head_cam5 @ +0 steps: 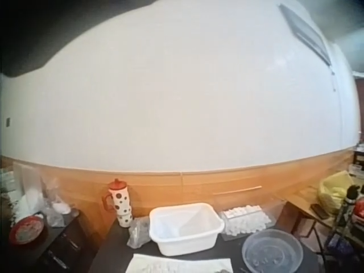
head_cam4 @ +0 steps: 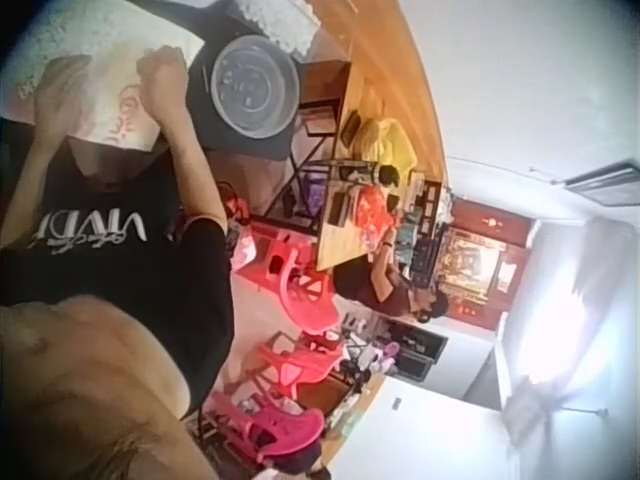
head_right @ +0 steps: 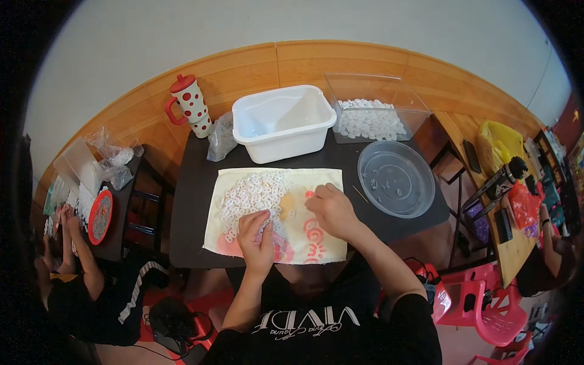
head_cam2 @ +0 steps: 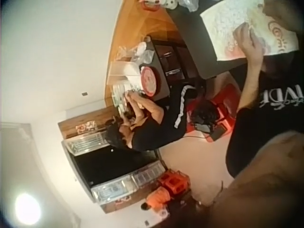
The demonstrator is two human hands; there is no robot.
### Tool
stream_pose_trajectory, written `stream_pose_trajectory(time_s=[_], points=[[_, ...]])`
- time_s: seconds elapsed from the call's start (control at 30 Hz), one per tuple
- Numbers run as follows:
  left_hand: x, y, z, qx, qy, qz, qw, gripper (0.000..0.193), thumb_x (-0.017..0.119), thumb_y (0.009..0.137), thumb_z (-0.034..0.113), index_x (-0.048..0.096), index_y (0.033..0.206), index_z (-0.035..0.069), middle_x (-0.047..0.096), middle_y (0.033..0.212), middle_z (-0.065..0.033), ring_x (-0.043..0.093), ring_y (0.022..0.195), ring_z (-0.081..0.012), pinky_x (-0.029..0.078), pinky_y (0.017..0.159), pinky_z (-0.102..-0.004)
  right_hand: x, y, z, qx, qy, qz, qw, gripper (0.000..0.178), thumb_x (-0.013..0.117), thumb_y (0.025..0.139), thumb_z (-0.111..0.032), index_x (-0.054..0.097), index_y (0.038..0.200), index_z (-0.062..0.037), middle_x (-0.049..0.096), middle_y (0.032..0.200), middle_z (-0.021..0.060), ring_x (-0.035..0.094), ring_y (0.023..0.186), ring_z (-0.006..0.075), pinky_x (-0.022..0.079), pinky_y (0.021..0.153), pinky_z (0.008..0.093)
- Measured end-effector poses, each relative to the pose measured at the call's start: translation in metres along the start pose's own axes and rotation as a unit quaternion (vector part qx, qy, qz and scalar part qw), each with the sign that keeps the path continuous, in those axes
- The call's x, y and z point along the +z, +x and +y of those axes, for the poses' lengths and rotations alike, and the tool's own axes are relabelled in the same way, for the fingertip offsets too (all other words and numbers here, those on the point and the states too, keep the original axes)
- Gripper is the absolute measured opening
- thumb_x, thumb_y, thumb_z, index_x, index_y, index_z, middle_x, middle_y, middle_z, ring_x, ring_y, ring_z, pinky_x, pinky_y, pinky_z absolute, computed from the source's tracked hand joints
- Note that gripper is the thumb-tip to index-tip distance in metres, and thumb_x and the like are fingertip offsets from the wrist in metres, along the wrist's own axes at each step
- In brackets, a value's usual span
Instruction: Assembling small white plastic components by fitting one piece inside another at a workstation.
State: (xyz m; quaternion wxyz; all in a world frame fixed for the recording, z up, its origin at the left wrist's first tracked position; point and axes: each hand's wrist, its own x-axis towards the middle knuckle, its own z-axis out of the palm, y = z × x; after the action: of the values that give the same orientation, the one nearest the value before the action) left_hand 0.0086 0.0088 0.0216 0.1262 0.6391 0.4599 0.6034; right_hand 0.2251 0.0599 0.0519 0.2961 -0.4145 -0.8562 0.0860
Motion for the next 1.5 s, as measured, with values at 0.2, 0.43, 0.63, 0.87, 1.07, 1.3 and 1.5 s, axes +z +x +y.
stream_pose_trajectory(time_s=[0.2,0.43,0.63,0.87,1.07,1.3,1.5], points=[[0.000,-0.002,-0.001,0.008,0.014,-0.010,1.000,0.021,0.063,0.082,-0.004,0.067,0.102,-0.003,0.066,0.102,-0.0158,0.060,0.098,-0.0330,0.048,0.087,-0.0399,0.014,0.008,0.002,-0.051,-0.085,-0.029,0.995,0.006,0.068,0.075,-0.006,0.066,0.080,-0.0049,0.056,0.094,0.0105,0.054,0.091,0.0294,0.044,0.077,0.0400],[0.000,-0.002,0.001,0.022,0.025,-0.013,0.999,0.020,0.063,0.080,-0.005,0.067,0.100,-0.002,0.065,0.103,-0.0153,0.058,0.097,-0.0328,0.048,0.086,-0.0399,0.012,0.002,0.003,-0.026,-0.052,-0.013,0.998,0.009,0.069,0.075,-0.008,0.063,0.080,-0.0036,0.055,0.092,0.0114,0.053,0.091,0.0307,0.044,0.078,0.0412],[0.003,0.002,0.006,0.066,0.062,-0.017,0.996,0.019,0.064,0.080,-0.005,0.066,0.099,-0.002,0.065,0.102,-0.0145,0.057,0.097,-0.0336,0.047,0.087,-0.0405,0.007,-0.010,0.004,-0.024,-0.103,0.004,0.994,0.011,0.071,0.075,-0.006,0.062,0.081,-0.0058,0.056,0.083,0.0099,0.056,0.080,0.0285,0.047,0.069,0.0387],[0.022,-0.004,0.030,-0.074,-0.149,-0.083,0.983,0.031,0.070,0.082,-0.006,0.066,0.113,-0.004,0.069,0.095,-0.0141,0.066,0.076,-0.0184,0.052,0.066,-0.0272,0.007,-0.011,-0.040,0.059,0.354,0.150,0.921,0.006,0.065,0.086,0.004,0.065,0.091,0.0014,0.060,0.084,0.0062,0.060,0.073,0.0113,0.045,0.058,0.0229],[0.027,-0.007,0.017,-0.065,-0.210,-0.047,0.974,0.024,0.070,0.080,-0.010,0.070,0.104,-0.005,0.069,0.093,-0.0108,0.063,0.079,-0.0134,0.050,0.069,-0.0241,0.021,-0.017,-0.047,0.145,0.528,0.123,0.828,0.003,0.065,0.091,0.000,0.067,0.093,0.0001,0.065,0.088,-0.0003,0.058,0.073,0.0034,0.044,0.061,0.0196],[0.020,-0.010,0.005,-0.114,-0.259,-0.054,0.958,0.013,0.067,0.085,-0.008,0.070,0.097,-0.004,0.068,0.093,-0.0100,0.065,0.079,-0.0139,0.050,0.068,-0.0232,0.006,-0.024,-0.041,0.044,0.395,0.101,0.912,0.010,0.068,0.086,0.003,0.068,0.096,0.0002,0.068,0.092,0.0073,0.065,0.088,0.0166,0.050,0.078,0.0290],[0.015,-0.009,0.008,-0.222,-0.304,-0.062,0.924,0.009,0.064,0.090,-0.005,0.068,0.098,-0.004,0.069,0.090,-0.0082,0.068,0.076,-0.0138,0.052,0.065,-0.0232,-0.087,-0.045,0.047,0.128,0.035,0.158,0.978,0.010,0.067,0.079,0.001,0.068,0.089,-0.0002,0.066,0.088,0.0134,0.065,0.082,0.0290,0.051,0.067,0.0360]])
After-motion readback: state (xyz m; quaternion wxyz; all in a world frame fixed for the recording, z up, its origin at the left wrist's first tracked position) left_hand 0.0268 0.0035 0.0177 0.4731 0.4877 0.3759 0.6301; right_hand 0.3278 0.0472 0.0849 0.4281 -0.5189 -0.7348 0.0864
